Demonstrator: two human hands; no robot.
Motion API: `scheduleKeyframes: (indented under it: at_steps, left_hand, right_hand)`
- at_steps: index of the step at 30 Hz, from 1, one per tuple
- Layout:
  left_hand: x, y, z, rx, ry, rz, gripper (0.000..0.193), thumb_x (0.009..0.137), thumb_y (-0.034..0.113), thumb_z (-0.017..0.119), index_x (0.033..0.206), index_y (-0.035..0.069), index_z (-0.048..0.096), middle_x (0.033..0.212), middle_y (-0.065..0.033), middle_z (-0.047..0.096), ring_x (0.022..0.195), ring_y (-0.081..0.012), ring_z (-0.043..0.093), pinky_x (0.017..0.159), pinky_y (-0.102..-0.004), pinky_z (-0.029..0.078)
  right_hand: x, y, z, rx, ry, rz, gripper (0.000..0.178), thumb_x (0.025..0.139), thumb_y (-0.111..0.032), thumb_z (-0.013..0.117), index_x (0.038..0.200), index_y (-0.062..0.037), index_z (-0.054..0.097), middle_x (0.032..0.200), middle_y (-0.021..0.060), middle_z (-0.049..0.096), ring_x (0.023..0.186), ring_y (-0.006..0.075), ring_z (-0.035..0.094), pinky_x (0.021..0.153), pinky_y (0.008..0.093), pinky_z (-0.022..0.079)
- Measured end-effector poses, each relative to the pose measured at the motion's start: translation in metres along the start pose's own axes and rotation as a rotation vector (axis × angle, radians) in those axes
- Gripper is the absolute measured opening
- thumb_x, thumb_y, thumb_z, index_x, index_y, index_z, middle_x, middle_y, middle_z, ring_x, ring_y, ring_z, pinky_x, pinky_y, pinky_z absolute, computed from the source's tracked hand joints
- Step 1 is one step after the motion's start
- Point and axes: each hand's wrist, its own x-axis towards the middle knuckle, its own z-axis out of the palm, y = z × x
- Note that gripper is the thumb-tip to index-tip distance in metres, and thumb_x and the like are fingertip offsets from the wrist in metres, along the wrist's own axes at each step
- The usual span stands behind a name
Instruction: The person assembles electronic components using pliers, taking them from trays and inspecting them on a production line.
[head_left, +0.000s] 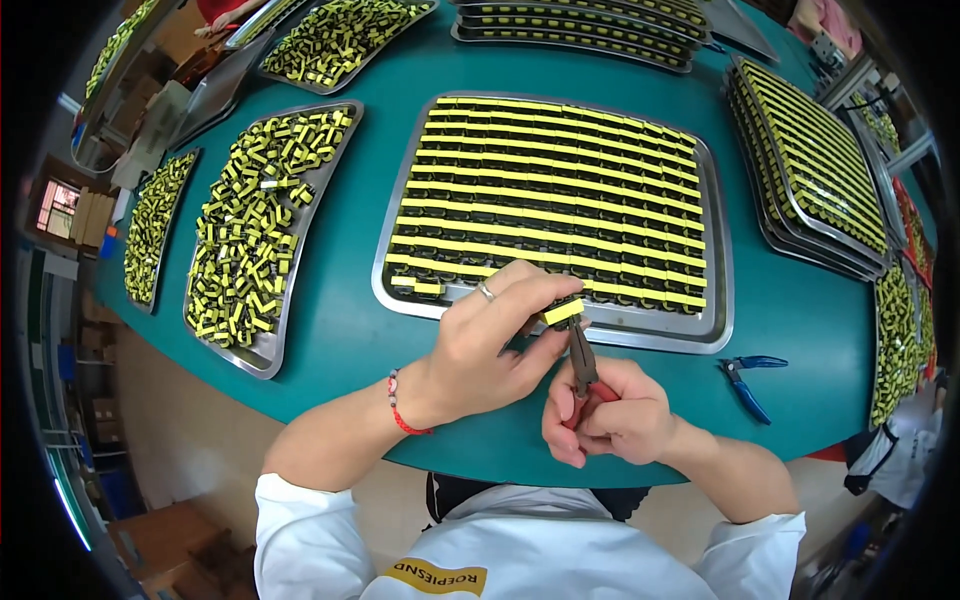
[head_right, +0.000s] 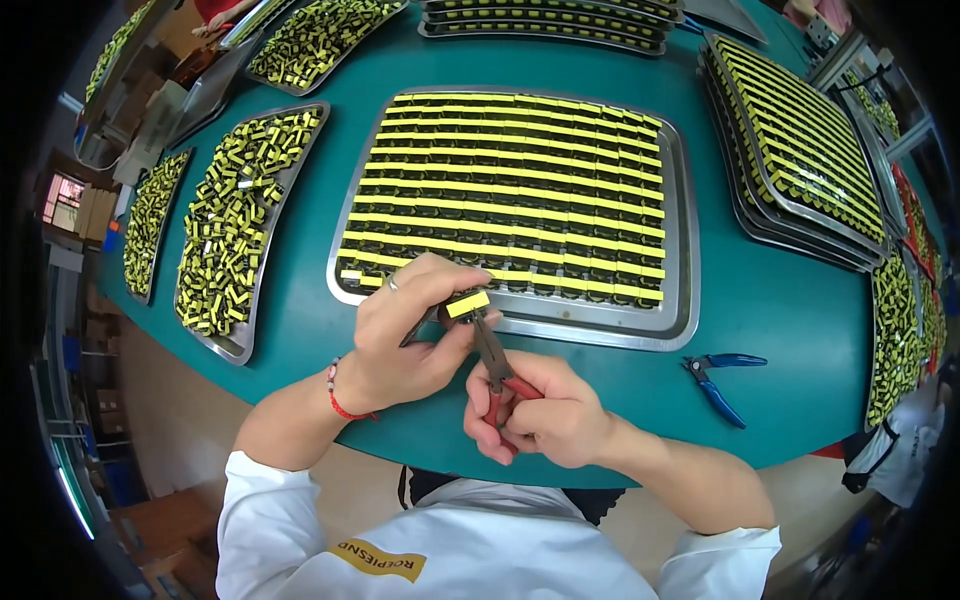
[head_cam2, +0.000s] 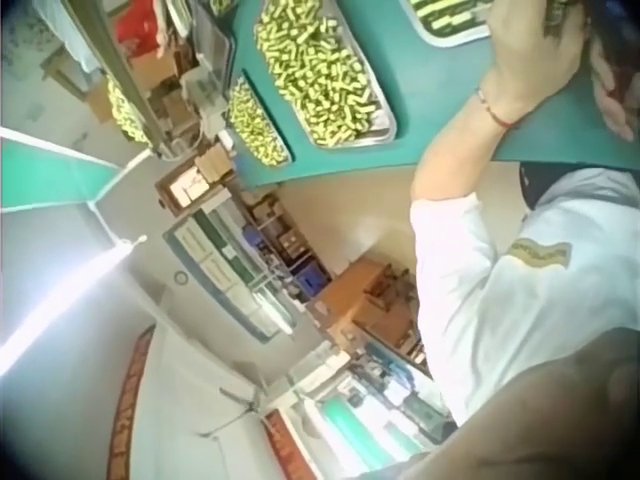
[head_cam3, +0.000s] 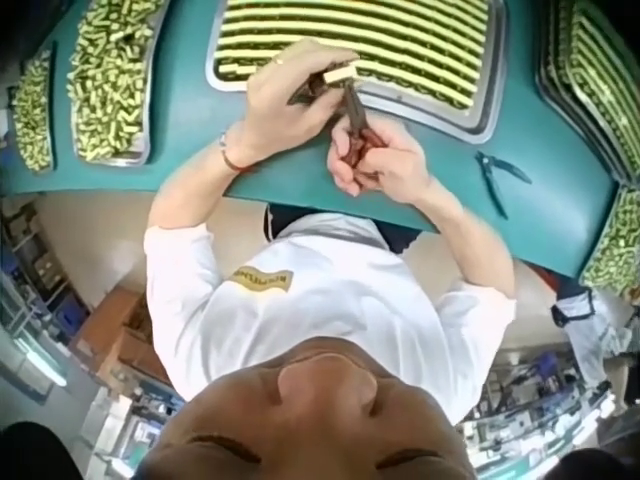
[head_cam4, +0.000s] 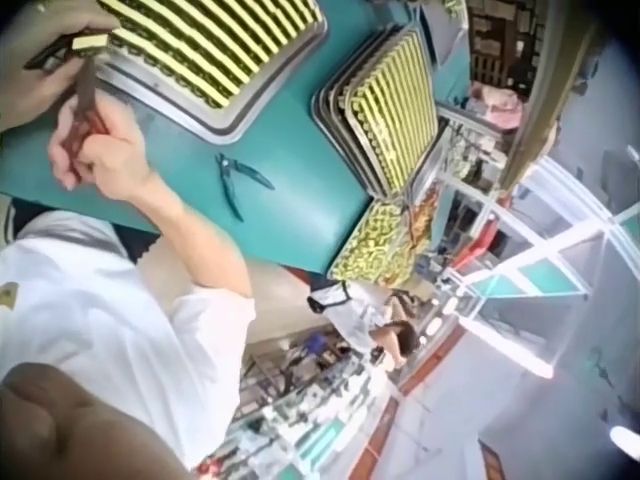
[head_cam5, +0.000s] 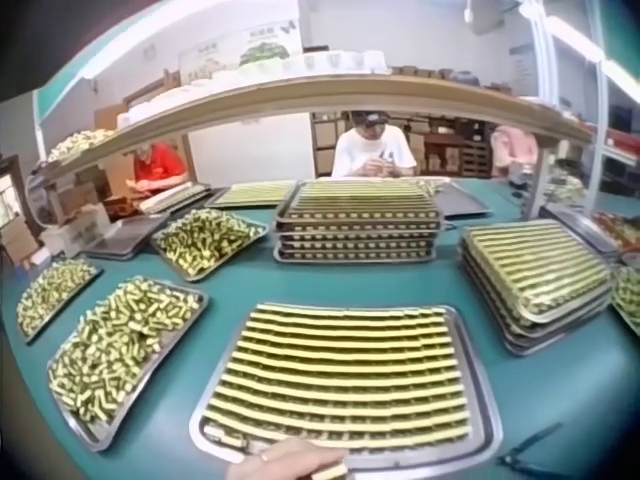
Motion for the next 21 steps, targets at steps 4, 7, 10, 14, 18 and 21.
scheduleKeyframes:
  at_steps: [4, 7, 10, 14, 18, 21]
  left_hand:
    - [0.004, -0.005, -0.002, -0.019, -0.015, 0.037, 0.046, 0.065, -0.014, 0.066, 0.11, -0.004, 0.065, 0.093, -0.0143, 0.069, 0.074, -0.0185, 0.065, 0.051, -0.0242, 0.048]
    - [0.004, -0.005, -0.003, -0.004, -0.032, 0.023, 0.046, 0.065, -0.014, 0.065, 0.11, -0.004, 0.065, 0.094, -0.0144, 0.069, 0.074, -0.0184, 0.065, 0.051, -0.0243, 0.048]
    - [0.002, -0.005, -0.004, 0.009, -0.017, 0.058, 0.045, 0.067, -0.013, 0.067, 0.11, -0.003, 0.066, 0.095, -0.0136, 0.069, 0.072, -0.0173, 0.064, 0.05, -0.0237, 0.047]
    - [0.005, -0.004, -0.003, 0.001, -0.032, 0.016, 0.043, 0.069, -0.013, 0.07, 0.11, -0.004, 0.065, 0.09, -0.0121, 0.068, 0.07, -0.018, 0.063, 0.051, -0.0247, 0.046]
    - [0.007, -0.002, -0.005, 0.036, -0.014, 0.093, 0.044, 0.07, -0.013, 0.071, 0.112, -0.004, 0.065, 0.086, -0.0112, 0.067, 0.07, -0.0167, 0.063, 0.05, -0.0231, 0.045]
    - [0.004, -0.004, -0.001, 0.025, 0.017, 0.054, 0.043, 0.071, -0.012, 0.071, 0.113, -0.004, 0.065, 0.087, -0.0113, 0.067, 0.07, -0.0156, 0.062, 0.05, -0.0223, 0.044]
  right_hand:
    - [0.002, -0.008, 0.001, -0.027, 0.011, 0.023, 0.031, 0.069, 0.011, 0.041, 0.097, -0.0003, 0.047, 0.081, 0.0203, 0.061, 0.064, 0.0259, 0.062, 0.041, 0.0276, 0.03]
    - [0.005, -0.009, 0.008, -0.041, 0.092, 0.037, 0.031, 0.069, 0.011, 0.042, 0.097, -0.0002, 0.048, 0.081, 0.0201, 0.061, 0.063, 0.0251, 0.062, 0.041, 0.0276, 0.03]
    - [0.003, -0.009, 0.0, -0.077, 0.012, 0.055, 0.03, 0.069, 0.01, 0.042, 0.096, 0.0001, 0.049, 0.08, 0.0204, 0.061, 0.063, 0.0259, 0.062, 0.04, 0.0278, 0.031]
    - [0.005, -0.004, 0.003, -0.026, 0.063, -0.021, 0.03, 0.068, 0.01, 0.042, 0.095, 0.0005, 0.05, 0.077, 0.0199, 0.061, 0.062, 0.0258, 0.062, 0.04, 0.0279, 0.03]
    - [0.003, -0.01, -0.005, -0.071, 0.001, 0.05, 0.031, 0.069, 0.012, 0.041, 0.097, 0.0021, 0.049, 0.08, 0.021, 0.061, 0.066, 0.0275, 0.064, 0.04, 0.028, 0.033]
    - [0.007, -0.006, -0.004, -0.069, -0.03, 0.03, 0.033, 0.069, 0.013, 0.041, 0.101, 0.0028, 0.047, 0.084, 0.0226, 0.061, 0.07, 0.0311, 0.067, 0.041, 0.0292, 0.04]
